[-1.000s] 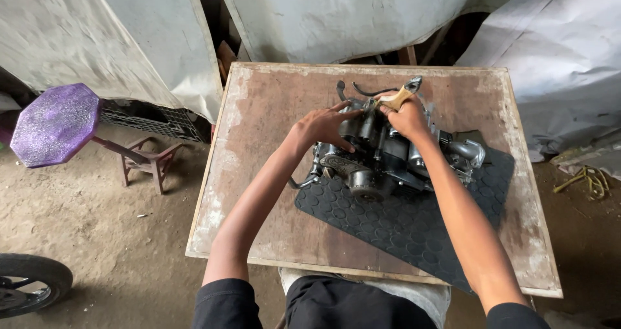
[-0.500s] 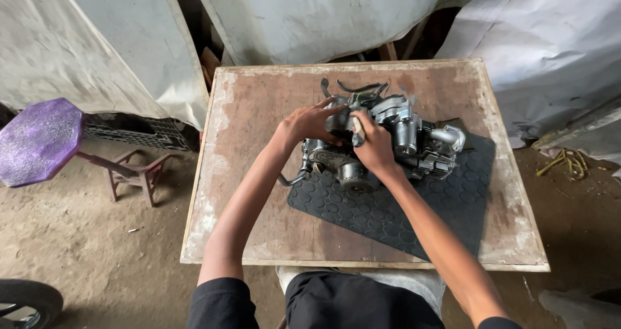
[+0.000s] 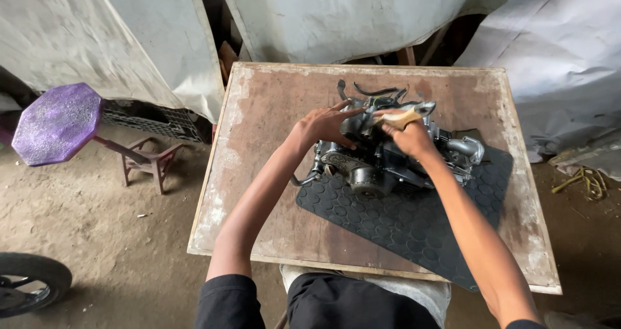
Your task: Cleaning a motorcycle engine block using a brush and solvent.
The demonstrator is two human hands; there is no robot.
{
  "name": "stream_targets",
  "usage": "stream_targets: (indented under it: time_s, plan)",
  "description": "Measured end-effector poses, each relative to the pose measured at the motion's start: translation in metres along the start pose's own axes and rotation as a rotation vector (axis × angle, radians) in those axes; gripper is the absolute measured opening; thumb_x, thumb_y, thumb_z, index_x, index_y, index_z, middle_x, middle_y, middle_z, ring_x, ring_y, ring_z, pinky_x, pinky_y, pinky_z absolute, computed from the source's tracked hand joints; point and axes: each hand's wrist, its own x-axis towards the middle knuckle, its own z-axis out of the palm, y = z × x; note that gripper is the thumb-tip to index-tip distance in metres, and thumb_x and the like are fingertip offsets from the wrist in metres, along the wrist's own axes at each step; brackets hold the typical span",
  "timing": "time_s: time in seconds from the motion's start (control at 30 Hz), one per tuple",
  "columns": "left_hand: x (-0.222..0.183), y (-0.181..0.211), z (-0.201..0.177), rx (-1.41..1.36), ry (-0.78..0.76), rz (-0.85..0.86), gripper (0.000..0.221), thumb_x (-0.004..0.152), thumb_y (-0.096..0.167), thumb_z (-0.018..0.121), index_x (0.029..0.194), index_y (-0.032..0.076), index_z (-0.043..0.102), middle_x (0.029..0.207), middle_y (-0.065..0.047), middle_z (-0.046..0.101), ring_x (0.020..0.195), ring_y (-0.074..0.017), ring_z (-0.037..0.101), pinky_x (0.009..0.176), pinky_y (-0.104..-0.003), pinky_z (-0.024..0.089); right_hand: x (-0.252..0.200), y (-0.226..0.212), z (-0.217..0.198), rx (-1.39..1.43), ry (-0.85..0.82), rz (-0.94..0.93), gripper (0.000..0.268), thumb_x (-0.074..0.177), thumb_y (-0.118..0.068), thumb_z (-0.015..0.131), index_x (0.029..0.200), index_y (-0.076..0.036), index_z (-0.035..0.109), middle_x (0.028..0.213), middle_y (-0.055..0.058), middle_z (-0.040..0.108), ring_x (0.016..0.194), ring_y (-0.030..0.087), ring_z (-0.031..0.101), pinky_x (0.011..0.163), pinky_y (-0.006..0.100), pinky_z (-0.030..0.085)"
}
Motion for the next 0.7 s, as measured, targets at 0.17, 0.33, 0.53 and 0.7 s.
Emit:
stream_targets:
  time_s: [0.17, 0.33, 0.53, 0.7]
  plan:
    - [-0.002, -0.001, -0.001, -0.001, -0.002, 0.002, 0.117, 0.059, 0.081, 0.08, 0.158, 0.045, 0.029, 0.168, 0.001, 0.024, 0.129, -0.0423, 0.059, 0.107, -0.052, 0.053, 0.052, 0.014, 0.01, -0.037, 0.071, 0.103, 0.04, 0.092, -0.028, 0.077, 0.125, -0.005, 0.07, 0.127, 0.026, 0.067, 0.127, 0.047, 0.056, 0.112, 0.059, 0.041]
    - [0.001, -0.004, 0.0, 0.001, -0.001, 0.01, 0.117, 0.06, 0.082, 0.08, 0.158, 0.044, 0.03, 0.168, -0.001, 0.025, 0.129, -0.0433, 0.059, 0.107, -0.052, 0.053, 0.092, 0.051, 0.029, -0.084, 0.129, 0.189, 0.05, 0.088, -0.041, 0.082, 0.129, -0.016, 0.068, 0.127, 0.011, 0.07, 0.126, 0.036, 0.061, 0.109, 0.056, 0.045]
    - [0.0, -0.004, 0.0, -0.006, 0.012, 0.024, 0.116, 0.058, 0.079, 0.082, 0.157, 0.044, 0.033, 0.166, -0.001, 0.026, 0.125, -0.0458, 0.06, 0.103, -0.053, 0.055, 0.071, 0.044, 0.063, -0.233, 0.228, 0.004, 0.026, 0.094, -0.031, 0.073, 0.098, -0.007, 0.066, 0.096, 0.024, 0.071, 0.1, 0.049, 0.067, 0.089, 0.064, 0.053]
    - [0.001, -0.005, -0.001, -0.023, 0.014, 0.026, 0.117, 0.056, 0.078, 0.084, 0.156, 0.046, 0.032, 0.167, 0.001, 0.024, 0.125, -0.0453, 0.061, 0.103, -0.053, 0.055, 0.018, 0.003, 0.053, -0.266, 0.171, 0.043, 0.023, 0.099, -0.029, 0.055, 0.122, -0.027, 0.051, 0.083, 0.022, 0.073, 0.089, 0.047, 0.072, 0.085, 0.059, 0.055]
